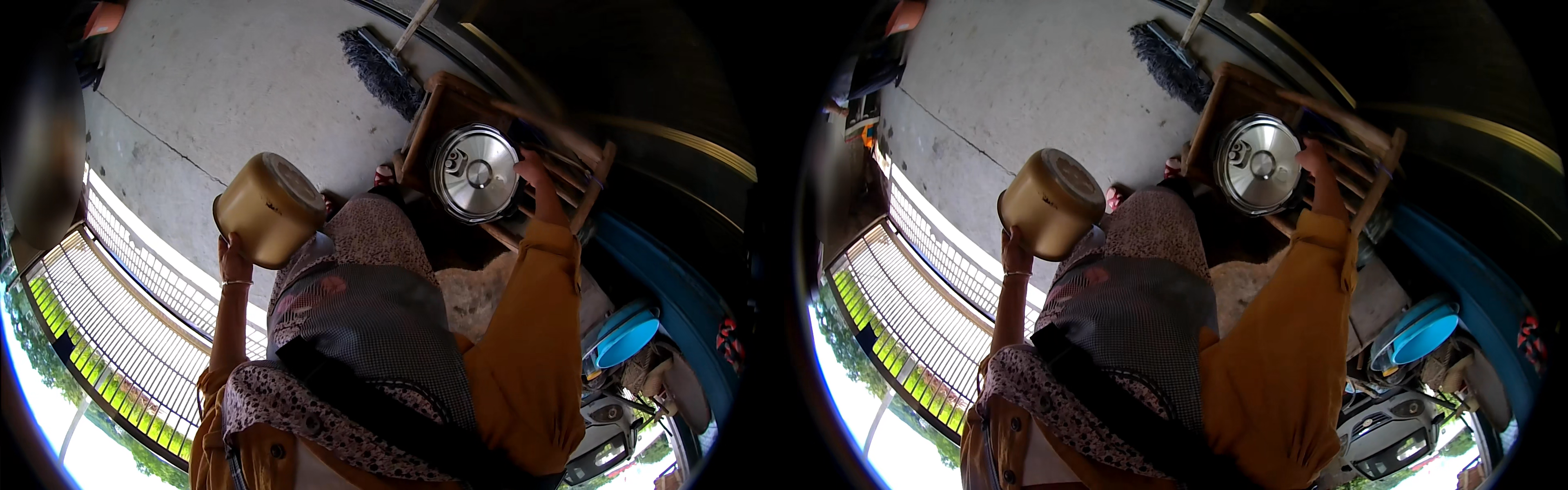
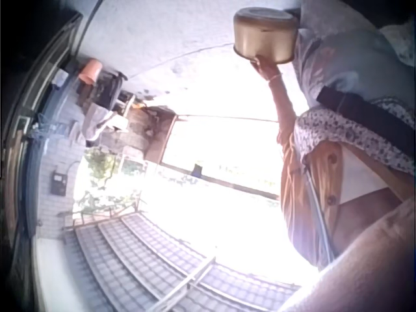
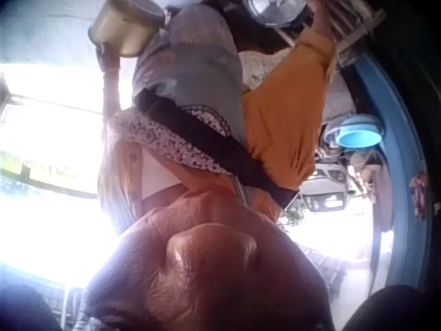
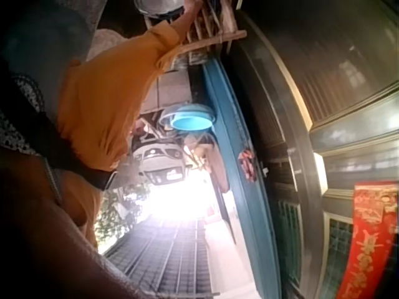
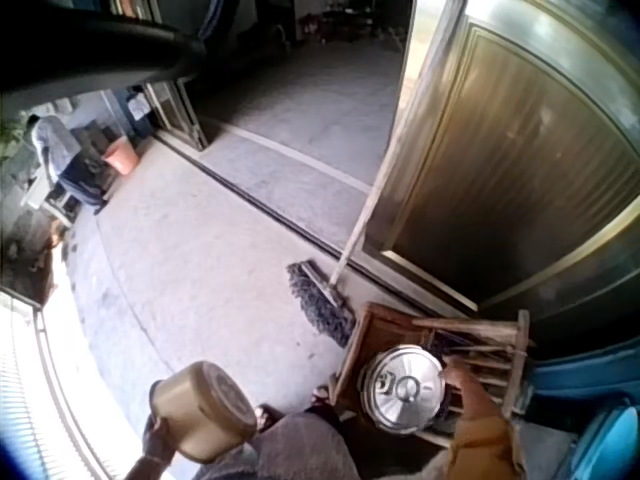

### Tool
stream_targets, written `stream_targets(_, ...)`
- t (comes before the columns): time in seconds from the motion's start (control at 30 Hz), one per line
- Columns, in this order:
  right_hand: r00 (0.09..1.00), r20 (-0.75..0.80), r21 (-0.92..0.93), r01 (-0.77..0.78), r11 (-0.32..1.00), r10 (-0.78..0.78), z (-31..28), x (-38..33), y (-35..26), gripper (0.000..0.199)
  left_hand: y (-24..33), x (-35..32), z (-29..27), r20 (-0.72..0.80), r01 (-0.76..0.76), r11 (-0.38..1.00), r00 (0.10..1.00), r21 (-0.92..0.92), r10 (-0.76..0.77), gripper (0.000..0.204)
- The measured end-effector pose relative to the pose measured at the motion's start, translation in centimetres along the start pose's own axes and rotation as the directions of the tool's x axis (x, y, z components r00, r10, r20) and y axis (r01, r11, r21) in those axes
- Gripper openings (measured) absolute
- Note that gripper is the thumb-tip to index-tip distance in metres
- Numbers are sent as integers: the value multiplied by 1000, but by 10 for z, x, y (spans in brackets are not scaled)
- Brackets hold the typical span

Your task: The person sweeps a concrete patio area with a broom and dustpan, then moves indoors to handle kitchen items. They pick up a pot, inspect its contents, and place it on a table next to a rice cooker.

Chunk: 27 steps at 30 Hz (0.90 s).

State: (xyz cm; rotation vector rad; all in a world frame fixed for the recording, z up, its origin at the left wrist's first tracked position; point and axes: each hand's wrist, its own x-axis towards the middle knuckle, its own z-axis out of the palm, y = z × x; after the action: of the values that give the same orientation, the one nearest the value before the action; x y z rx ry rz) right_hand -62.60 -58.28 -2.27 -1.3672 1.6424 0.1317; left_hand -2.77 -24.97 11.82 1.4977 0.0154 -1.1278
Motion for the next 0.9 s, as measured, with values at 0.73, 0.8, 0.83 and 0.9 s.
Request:
stream_targets(0.73, 882, -440, -381, -10, 924, -172, 52, 21, 13, 41, 13, -11, 12, -48, 40, 985, 998, 165, -32, 32)
stream_targets(0.8, 831, -498, -428, 10, 904, -246, 50, 3, 3, 41, 14, -6, 17, -18, 39, 989, 999, 140, -37, 32)
stream_targets(0.83, 804, -523, -454, 18, 891, -283, 52, -6, -1, 41, 14, -3, 18, -4, 39, 993, 999, 115, -39, 32)
stream_targets(0.9, 585, -689, -468, 90, 879, -427, 62, -26, -5, 40, 15, 2, 21, 11, 36, 997, 999, 75, -37, 33)
